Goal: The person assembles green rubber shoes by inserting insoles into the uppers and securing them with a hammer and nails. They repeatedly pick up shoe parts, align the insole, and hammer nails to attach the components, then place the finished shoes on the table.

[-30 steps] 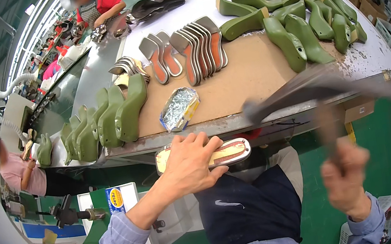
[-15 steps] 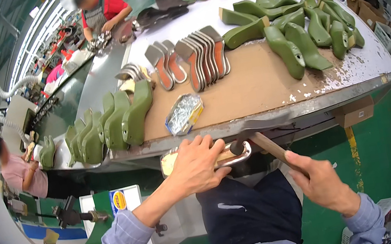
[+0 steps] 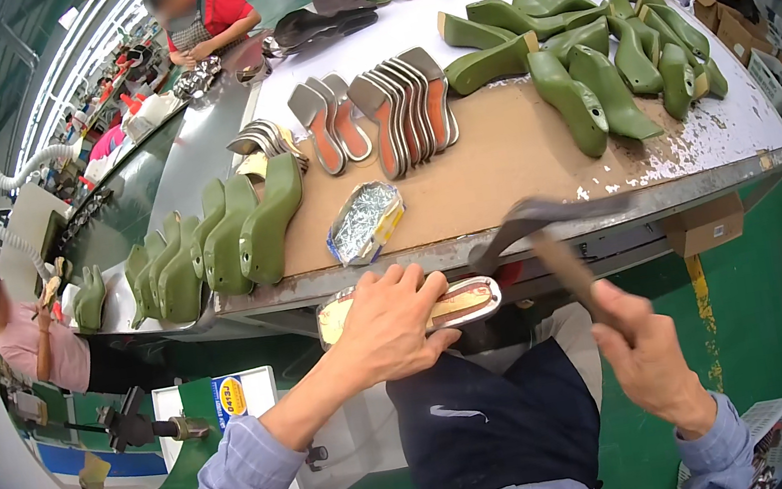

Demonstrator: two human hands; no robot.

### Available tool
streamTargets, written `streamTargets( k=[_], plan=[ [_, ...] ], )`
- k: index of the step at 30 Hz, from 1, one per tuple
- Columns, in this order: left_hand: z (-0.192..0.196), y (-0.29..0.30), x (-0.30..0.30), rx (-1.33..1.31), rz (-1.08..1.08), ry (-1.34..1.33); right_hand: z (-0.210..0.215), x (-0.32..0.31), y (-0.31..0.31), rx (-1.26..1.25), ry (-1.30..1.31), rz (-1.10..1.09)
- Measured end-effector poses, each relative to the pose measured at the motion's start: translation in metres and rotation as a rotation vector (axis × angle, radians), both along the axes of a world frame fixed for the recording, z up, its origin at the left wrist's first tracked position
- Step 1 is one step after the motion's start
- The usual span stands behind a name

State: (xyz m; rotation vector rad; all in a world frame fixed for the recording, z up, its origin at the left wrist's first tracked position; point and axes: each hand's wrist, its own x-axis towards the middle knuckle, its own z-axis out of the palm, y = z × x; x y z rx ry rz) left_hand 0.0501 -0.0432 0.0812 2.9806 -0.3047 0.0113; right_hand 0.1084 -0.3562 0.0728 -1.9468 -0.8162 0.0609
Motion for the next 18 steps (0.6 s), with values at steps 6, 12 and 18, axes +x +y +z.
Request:
streamTargets(
  k=[6, 12, 18],
  plan=[
    [0.002, -0.001, 0.001, -0.020, -0.013, -0.023, -0.018, -0.021, -0.003, 0.199, 0.485, -0.049],
    [0.002, 0.000, 0.001, -0.065, 0.014, -0.021, -0.024, -0.020, -0.003, 0.260, 0.600, -0.057],
    [0.000, 0.003, -0.001, -0.070, 0.022, -0.029, 0.003, -0.004, 0.004, -0.069, 0.275, 0.164]
  ],
)
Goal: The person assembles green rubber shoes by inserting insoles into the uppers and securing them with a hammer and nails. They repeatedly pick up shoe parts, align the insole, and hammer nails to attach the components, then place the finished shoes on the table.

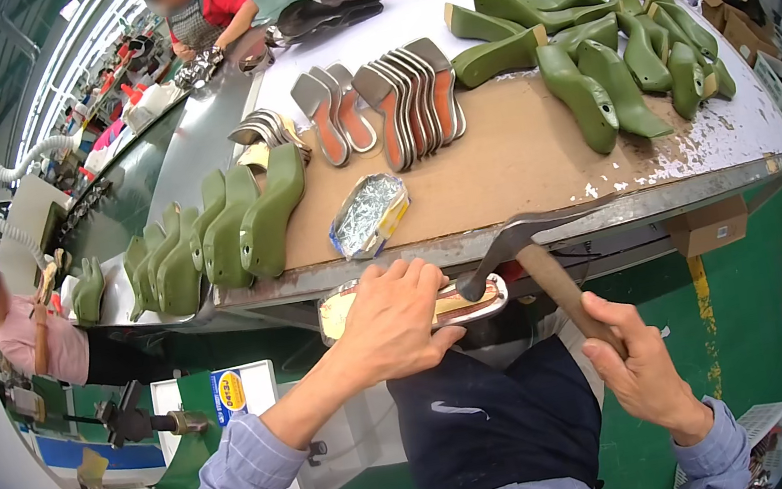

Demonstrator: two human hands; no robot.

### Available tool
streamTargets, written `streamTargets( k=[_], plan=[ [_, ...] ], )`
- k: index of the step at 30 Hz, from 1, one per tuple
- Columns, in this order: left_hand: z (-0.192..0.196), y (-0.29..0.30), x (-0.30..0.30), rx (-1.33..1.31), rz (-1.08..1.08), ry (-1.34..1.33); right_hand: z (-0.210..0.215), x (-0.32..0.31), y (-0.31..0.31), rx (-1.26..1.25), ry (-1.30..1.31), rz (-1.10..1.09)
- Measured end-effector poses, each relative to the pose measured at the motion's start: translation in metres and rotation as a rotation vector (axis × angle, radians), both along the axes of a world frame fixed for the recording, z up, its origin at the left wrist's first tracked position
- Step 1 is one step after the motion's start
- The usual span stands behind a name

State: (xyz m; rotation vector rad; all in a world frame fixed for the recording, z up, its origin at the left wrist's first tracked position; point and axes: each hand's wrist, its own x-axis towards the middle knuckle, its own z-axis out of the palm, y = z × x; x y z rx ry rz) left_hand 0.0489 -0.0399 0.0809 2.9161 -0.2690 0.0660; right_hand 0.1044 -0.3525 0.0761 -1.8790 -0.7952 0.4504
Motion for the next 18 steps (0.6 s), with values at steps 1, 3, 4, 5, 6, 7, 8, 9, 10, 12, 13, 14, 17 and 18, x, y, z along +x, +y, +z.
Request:
streamTargets(
  k=[1, 3, 4, 5, 6, 7, 8, 9, 10, 12, 13, 14, 17, 18],
  plan=[
    [0.001, -0.002, 0.001, 0.006, 0.010, 0.029, -0.004, -0.005, 0.003, 0.135, -0.097, -0.102],
    [0.007, -0.007, 0.004, 0.018, 0.030, 0.088, -0.017, -0.006, 0.005, 0.193, -0.309, -0.126],
    [0.005, -0.006, 0.003, 0.013, 0.030, 0.080, -0.016, -0.006, 0.003, 0.122, -0.341, -0.122],
    [0.001, -0.005, 0.003, 0.008, 0.030, 0.072, -0.015, -0.005, 0.003, 0.052, -0.373, -0.112],
    [-0.001, -0.005, 0.003, 0.003, 0.030, 0.065, -0.015, -0.003, 0.004, -0.017, -0.405, -0.095],
    [0.000, -0.006, 0.003, 0.016, 0.020, 0.040, -0.015, 0.001, 0.007, -0.033, -0.447, -0.102],
    [0.000, -0.007, 0.002, 0.030, 0.012, 0.015, -0.017, 0.007, 0.010, -0.049, -0.488, -0.107],
    [0.000, -0.008, 0.002, 0.042, 0.006, -0.009, -0.019, 0.014, 0.014, -0.017, -0.546, -0.148],
    [0.000, -0.007, 0.002, 0.050, 0.002, 0.030, -0.021, 0.026, 0.018, -0.051, -0.625, -0.164],
    [-0.004, -0.009, 0.006, 0.082, 0.012, 0.098, -0.030, 0.053, 0.031, -0.070, -0.758, -0.251],
    [-0.006, -0.007, 0.015, 0.105, -0.005, 0.128, -0.033, 0.066, 0.035, -0.170, -0.801, -0.282],
    [-0.004, -0.007, 0.023, 0.123, -0.029, 0.184, -0.039, 0.082, 0.037, -0.262, -0.844, -0.319],
    [0.036, -0.009, 0.023, 0.158, 0.049, 0.263, -0.069, 0.121, 0.036, -0.465, -0.823, -0.352],
    [0.056, -0.001, 0.019, 0.046, 0.161, 0.208, -0.080, 0.128, 0.034, -0.501, -0.848, -0.371]
  ],
)
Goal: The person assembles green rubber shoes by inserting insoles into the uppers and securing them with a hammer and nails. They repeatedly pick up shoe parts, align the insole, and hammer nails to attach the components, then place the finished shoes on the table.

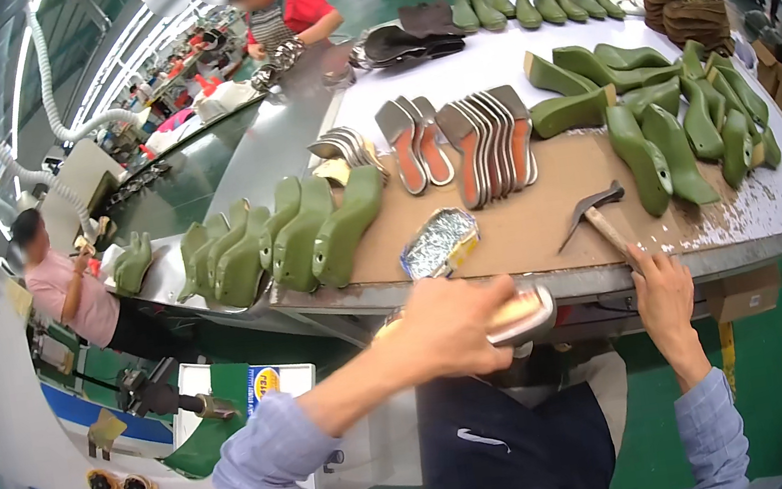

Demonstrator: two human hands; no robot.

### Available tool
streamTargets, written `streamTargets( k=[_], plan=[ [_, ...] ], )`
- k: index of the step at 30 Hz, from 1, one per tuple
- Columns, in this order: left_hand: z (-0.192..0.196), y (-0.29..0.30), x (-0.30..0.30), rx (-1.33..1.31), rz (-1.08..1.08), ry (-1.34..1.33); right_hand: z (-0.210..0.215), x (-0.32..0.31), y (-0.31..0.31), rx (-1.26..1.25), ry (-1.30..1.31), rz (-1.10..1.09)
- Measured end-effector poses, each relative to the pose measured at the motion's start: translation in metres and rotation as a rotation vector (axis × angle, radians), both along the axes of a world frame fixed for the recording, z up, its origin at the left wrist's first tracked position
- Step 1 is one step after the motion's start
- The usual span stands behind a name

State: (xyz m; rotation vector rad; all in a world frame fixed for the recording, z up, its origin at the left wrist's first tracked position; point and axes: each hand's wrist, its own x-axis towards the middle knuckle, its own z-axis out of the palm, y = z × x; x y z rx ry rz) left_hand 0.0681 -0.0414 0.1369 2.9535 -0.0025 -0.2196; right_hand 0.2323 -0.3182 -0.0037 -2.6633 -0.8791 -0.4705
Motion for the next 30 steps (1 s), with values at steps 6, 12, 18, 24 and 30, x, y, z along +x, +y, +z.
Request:
streamTargets(
  k=[6, 12, 18, 24, 30],
  plan=[
    [0.024, 0.099, -0.040, -1.044, 0.409, -0.904, -0.013, 0.001, 0.002, 0.110, -0.104, 0.063],
    [-0.113, 0.132, -0.053, -0.774, 0.830, -1.065, -0.010, -0.002, 0.007, 0.091, -0.106, 0.044],
    [-0.165, 0.122, -0.030, -0.245, 0.851, -1.076, -0.023, 0.007, 0.006, 0.087, -0.195, 0.079],
    [-0.115, 0.155, -0.066, -0.152, 0.779, -1.116, -0.024, -0.012, 0.035, 0.100, -0.155, 0.070],
    [-0.090, 0.330, -0.164, 0.306, 1.180, -1.278, -0.028, -0.026, 0.125, 0.226, 0.051, 0.280]
  ],
)
